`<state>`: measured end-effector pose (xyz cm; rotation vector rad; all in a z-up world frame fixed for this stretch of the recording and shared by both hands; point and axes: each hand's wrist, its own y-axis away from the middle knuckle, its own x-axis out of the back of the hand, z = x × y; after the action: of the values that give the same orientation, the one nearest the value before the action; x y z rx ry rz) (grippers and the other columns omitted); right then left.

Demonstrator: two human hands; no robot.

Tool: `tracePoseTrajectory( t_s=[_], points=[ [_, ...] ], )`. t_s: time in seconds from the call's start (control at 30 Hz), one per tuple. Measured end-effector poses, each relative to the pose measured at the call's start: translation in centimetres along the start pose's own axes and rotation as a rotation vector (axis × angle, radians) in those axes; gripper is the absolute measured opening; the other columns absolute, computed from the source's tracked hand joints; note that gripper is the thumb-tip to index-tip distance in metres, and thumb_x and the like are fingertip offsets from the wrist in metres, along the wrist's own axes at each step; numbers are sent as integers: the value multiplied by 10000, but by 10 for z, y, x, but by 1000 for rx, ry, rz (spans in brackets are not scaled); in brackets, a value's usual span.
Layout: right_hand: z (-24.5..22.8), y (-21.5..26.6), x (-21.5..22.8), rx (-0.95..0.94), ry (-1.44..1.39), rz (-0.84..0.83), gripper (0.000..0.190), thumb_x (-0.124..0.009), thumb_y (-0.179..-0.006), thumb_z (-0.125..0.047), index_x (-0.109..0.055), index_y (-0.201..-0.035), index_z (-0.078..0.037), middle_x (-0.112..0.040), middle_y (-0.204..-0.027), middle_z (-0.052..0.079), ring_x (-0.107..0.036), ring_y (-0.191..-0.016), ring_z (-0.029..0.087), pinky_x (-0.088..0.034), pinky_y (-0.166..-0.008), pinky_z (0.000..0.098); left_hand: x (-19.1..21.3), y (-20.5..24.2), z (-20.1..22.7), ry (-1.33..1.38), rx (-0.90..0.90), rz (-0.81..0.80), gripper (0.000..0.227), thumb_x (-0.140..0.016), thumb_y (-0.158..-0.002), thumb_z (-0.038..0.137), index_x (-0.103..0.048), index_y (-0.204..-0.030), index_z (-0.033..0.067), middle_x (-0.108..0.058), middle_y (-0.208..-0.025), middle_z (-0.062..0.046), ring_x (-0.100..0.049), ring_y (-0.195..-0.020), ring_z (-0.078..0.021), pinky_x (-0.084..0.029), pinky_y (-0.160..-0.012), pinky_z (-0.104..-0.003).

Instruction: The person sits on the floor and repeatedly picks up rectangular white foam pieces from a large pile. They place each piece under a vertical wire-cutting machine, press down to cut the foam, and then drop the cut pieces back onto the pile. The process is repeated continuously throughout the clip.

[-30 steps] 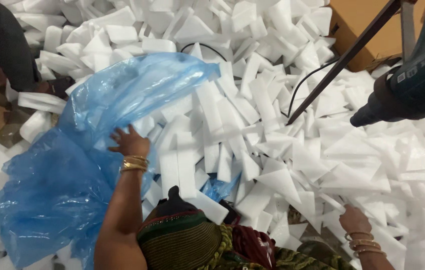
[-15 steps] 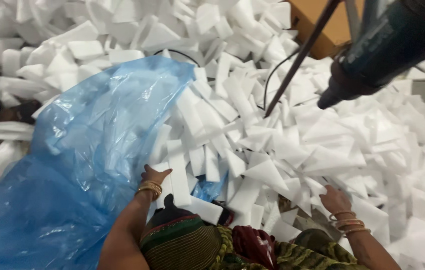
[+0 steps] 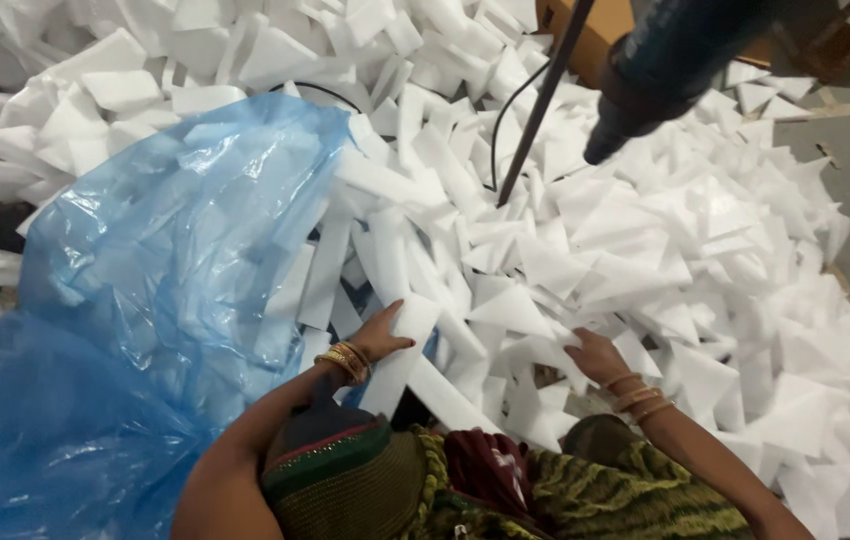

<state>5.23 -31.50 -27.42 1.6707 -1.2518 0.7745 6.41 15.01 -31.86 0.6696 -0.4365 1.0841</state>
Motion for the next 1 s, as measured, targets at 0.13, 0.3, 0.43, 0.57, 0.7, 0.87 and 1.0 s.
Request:
tracePoseTrajectory(
  t_s=[0.13,0.3,0.43,0.57,0.7,0.87,1.0],
  points=[
    [-19,-2,3,-35,-116,-49,588,-667,-931,-334,-552,-1407,-8,-692,-1218,283,-716,-1028,414,-553,-944,463,-6,18,1,112,10,-61,1003,-817,-821,377,-264,-1592,53,-455,-1524,-281,-476,-1402,-392,-411,-1137,-437],
    [-34,5,18,-76,-458,-30,576,-628,-966,-278,-483,-1444,10,-618,-1307,241,-739,-954,329,-652,-730,412,-9,33,-3,145,235,-230,1053,-771,-834,429,-161,-1619,80,-450,-1509,-286,-559,-1318,-384,-513,-1053,-443],
    [-49,21,26,-93,-943,-30,518,-625,-975,-234,-509,-1382,64,-650,-1227,215,-715,-915,291,-648,-664,399,-13,37,-8,187,199,-256,1117,-826,-804,431,-152,-1602,34,-587,-1369,-311,-630,-1253,-377,-505,-1054,-414],
    [-79,27,36,-177,-1158,-76,468,-618,-954,-235,-541,-1322,43,-663,-1155,167,-714,-883,283,-652,-677,404,-20,26,6,54,208,-191,1106,-821,-755,450,-213,-1613,109,-688,-1245,-276,-682,-1167,-378,-539,-1006,-425],
    [-106,40,50,-212,-1199,-46,455,-603,-955,-245,-571,-1320,25,-685,-1128,154,-712,-883,260,-640,-701,394,-24,26,45,-100,-50,-135,1159,-882,-719,458,-194,-1602,158,-646,-1243,-285,-646,-1155,-432,-515,-1027,-461],
    [-114,44,58,-213,-1268,-4,431,-610,-962,-232,-589,-1290,48,-694,-1107,150,-716,-892,257,-637,-714,394,-37,42,74,-497,-25,-323,1189,-870,-730,397,-100,-1627,261,-460,-1383,-268,-498,-1259,-487,-484,-1034,-533],
    [-111,45,54,-169,-1224,21,434,-609,-973,-241,-584,-1281,64,-694,-1088,161,-713,-889,252,-643,-702,379,-50,27,51,-439,-16,-363,1128,-816,-784,330,-112,-1665,308,-414,-1427,-291,-466,-1287,-515,-457,-1080,-548]
  ],
)
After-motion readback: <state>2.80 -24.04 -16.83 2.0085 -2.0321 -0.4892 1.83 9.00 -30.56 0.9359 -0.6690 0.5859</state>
